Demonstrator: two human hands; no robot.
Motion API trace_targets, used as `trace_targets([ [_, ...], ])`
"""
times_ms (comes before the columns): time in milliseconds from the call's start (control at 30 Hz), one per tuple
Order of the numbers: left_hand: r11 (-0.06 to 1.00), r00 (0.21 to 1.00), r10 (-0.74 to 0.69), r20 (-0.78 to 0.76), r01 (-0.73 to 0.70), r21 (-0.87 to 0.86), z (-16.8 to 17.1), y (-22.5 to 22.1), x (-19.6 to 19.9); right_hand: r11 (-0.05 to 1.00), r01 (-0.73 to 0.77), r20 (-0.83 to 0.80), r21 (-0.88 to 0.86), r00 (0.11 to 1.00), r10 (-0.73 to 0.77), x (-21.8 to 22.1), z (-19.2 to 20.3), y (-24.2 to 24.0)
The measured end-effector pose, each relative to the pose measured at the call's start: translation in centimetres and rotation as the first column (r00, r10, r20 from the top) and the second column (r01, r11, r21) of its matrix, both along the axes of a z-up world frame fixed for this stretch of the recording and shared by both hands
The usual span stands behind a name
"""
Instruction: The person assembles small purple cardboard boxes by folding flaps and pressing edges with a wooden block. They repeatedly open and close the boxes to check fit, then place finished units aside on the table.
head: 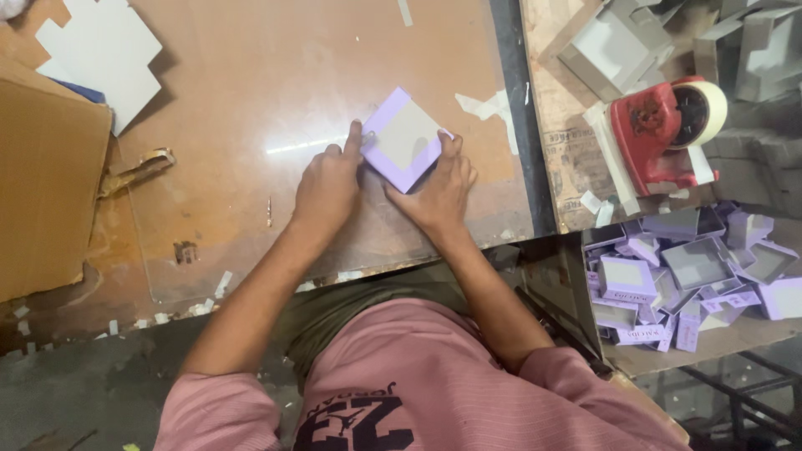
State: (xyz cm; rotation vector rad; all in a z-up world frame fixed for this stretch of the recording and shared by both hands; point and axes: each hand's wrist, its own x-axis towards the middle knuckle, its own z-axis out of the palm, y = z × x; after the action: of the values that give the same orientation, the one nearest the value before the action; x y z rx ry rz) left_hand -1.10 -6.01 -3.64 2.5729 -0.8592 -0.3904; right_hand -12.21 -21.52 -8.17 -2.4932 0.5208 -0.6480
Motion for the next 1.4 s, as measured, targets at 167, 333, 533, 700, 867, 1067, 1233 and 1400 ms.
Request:
trace_targets([
  [167,0.999,0.991,-0.046,0.122,0.045,0.012,-0.6,-0.4,-0.4,1.000,-0.025,-0.083,0.014,0.996,0.026,-0.6,-0.3,-0.3],
  [333,0.992,0.976,-0.052,0.212,0.026,0.122,-1.2,0.1,0.0,0.998,-0.046,-0.081,0.041,0.996,0.049,-0.2,-0.4,-0.2],
  [533,0.971,0.868,-0.136,0.477,0.022,0.237,-3.0,-0.3,-0.8,0.997,-0.079,-0.074,0.011,0.994,0.080,-0.7,-1.4,-0.8],
  [700,0.979,0.891,-0.172,0.419,0.106,0.176,-2.9,-1.7,-5.3,0.988,-0.021,-0.130,0.151,0.991,0.041,-1.0,-3.5,-0.9],
  [867,0.988,0.957,-0.153,0.245,0.157,0.002,-2.6,-1.9,-10.2,0.990,-0.066,-0.088,0.126,0.993,0.077,-1.8,-4.9,-1.4],
  [1067,0.949,0.994,-0.028,0.103,0.059,-0.310,0.6,0.5,-8.8,0.970,-0.206,-0.121,0.130,0.968,0.221,-1.8,-2.6,-2.4],
  [1233,0.899,0.974,0.228,-0.008,-0.213,-0.383,2.7,3.0,-2.2,0.910,-0.233,-0.268,0.344,0.904,0.333,-1.4,0.0,-4.3],
  [1400,0.954,0.907,0.219,0.359,-0.121,-0.276,-1.1,3.4,2.4,0.862,-0.165,-0.273,0.479,0.906,0.325,-1.7,-0.4,-4.9],
])
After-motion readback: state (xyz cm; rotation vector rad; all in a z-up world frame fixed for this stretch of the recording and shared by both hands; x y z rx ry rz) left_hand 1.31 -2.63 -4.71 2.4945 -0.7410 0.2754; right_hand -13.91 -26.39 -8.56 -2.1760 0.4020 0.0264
